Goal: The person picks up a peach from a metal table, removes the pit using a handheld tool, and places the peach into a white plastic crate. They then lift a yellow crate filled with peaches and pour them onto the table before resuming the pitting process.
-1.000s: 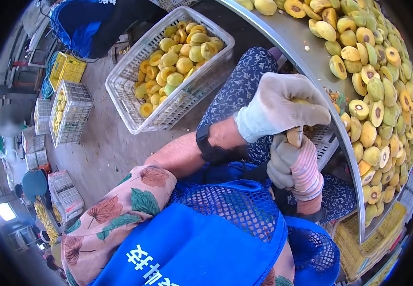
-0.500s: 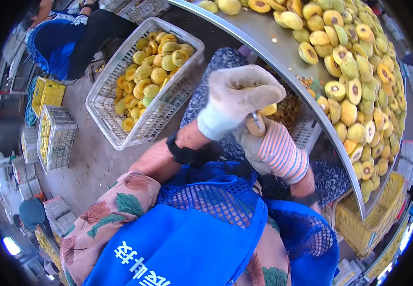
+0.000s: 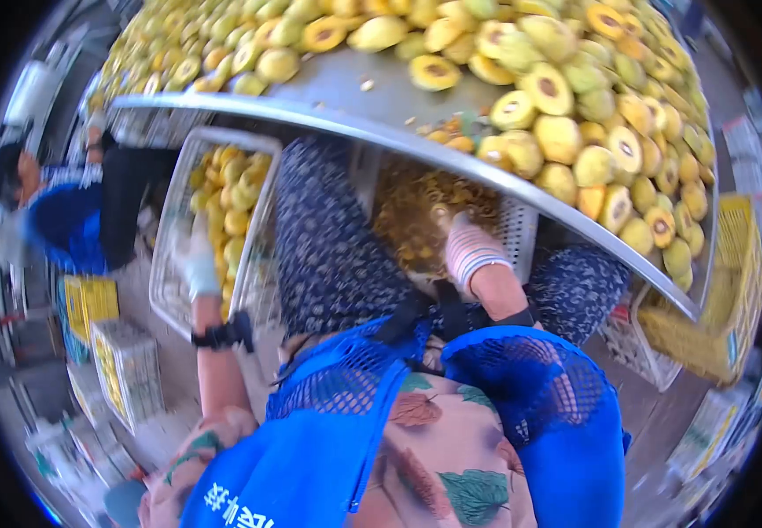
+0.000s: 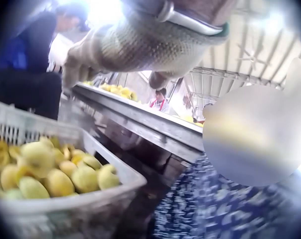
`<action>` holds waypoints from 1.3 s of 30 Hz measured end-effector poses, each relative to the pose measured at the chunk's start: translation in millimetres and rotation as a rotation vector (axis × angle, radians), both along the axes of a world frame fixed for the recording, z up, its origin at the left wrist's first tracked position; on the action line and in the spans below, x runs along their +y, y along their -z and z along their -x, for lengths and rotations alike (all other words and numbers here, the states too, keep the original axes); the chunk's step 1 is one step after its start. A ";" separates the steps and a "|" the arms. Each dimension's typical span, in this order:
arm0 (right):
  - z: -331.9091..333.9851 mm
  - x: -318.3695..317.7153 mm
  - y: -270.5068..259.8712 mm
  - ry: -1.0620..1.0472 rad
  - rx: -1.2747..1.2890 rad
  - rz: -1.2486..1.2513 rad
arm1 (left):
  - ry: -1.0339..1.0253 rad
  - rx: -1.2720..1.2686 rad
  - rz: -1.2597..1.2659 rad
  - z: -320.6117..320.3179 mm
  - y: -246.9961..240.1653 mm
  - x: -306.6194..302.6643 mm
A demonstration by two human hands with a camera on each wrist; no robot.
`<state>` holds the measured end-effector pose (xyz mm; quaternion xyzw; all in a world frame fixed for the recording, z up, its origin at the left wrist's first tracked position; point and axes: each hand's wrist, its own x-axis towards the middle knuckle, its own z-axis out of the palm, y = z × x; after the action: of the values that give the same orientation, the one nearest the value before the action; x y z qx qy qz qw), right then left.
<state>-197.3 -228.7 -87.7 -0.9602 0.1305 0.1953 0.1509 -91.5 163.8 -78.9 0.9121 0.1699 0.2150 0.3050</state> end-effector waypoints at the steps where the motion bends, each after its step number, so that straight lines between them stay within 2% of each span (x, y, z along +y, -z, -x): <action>1: -2.6 -5.9 -0.7 -0.021 0.054 -0.044 | -0.047 0.025 -0.043 0.4 -11.9 -2.1; 2: -4.4 -7.0 -0.8 -0.055 0.114 -0.094 | -0.109 0.056 -0.091 -2.2 -27.9 -11.6; 3: -0.3 -3.4 0.9 -0.104 0.190 -0.154 | -0.079 0.061 -0.098 -7.9 -42.2 -34.7; 5: 2.9 0.0 20.1 -0.226 0.272 -0.221 | 0.369 -0.002 0.474 -19.6 -71.3 -105.7; 6: 3.1 2.2 32.9 -0.291 0.288 -0.227 | 0.430 0.079 0.470 -29.9 -82.0 -143.4; 7: -2.3 3.8 0.9 -0.234 0.361 -0.324 | 0.579 0.096 0.248 -43.0 -88.9 -175.3; 8: 6.2 5.9 43.4 -0.271 0.284 -0.331 | 0.646 0.043 -0.018 -59.5 -87.0 -208.4; 10: 3.4 1.8 15.9 -0.182 0.322 -0.434 | 0.734 0.187 -0.099 -82.2 -89.2 -275.8; 11: 3.5 0.3 17.8 -0.173 0.312 -0.441 | 0.856 0.190 -0.224 -105.4 -69.8 -295.4; 13: 4.9 -2.2 19.9 -0.283 0.293 -0.425 | 0.878 0.369 -0.199 -120.0 -56.1 -330.5; 14: 4.4 -5.3 17.0 -0.272 0.285 -0.430 | 0.906 0.429 -0.206 -122.3 -53.8 -340.0; 15: 5.7 -8.5 12.5 -0.224 0.201 -0.512 | 0.917 0.427 -0.213 -119.9 -50.0 -342.5; 17: 7.4 -11.7 -7.6 -0.074 0.061 -0.661 | 0.929 0.542 0.509 -94.8 -58.6 -334.5; 18: 9.0 -13.1 -12.8 -0.080 0.052 -0.660 | 0.928 0.532 0.505 -89.3 -61.8 -327.2; 20: 16.0 -10.3 -22.8 -0.051 -0.374 -0.618 | 0.975 0.452 1.283 -72.3 -69.3 -300.3; 21: 15.0 -5.3 -32.9 -0.075 -0.370 -0.621 | 0.968 0.424 1.396 -57.7 -73.9 -287.6; 23: 4.9 2.4 -62.1 -0.100 -0.903 -0.438 | 0.966 0.362 1.610 -22.6 -90.8 -274.1; 24: 1.8 9.0 -66.5 -0.061 -0.888 -0.428 | 0.950 0.367 1.803 -3.5 -99.7 -268.9; 28: -8.7 39.8 -72.2 0.119 -0.943 -0.537 | 0.857 0.238 1.867 30.6 -106.6 -249.2; 33: -6.2 55.3 -76.7 -0.039 -0.865 -0.259 | 0.826 0.071 1.794 44.4 -108.7 -236.5; 35: 1.4 57.0 -83.8 -0.074 -0.849 -0.219 | 0.909 0.024 1.685 47.2 -110.7 -232.8; 39: 3.0 61.9 -86.8 -0.130 -0.815 -0.174 | 0.869 0.013 1.638 49.9 -106.9 -232.6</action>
<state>-200.3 -166.7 -0.9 -0.9488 -0.0174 -0.1812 0.2580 -141.4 -68.8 28.0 0.3969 -0.0864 -0.1104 0.9071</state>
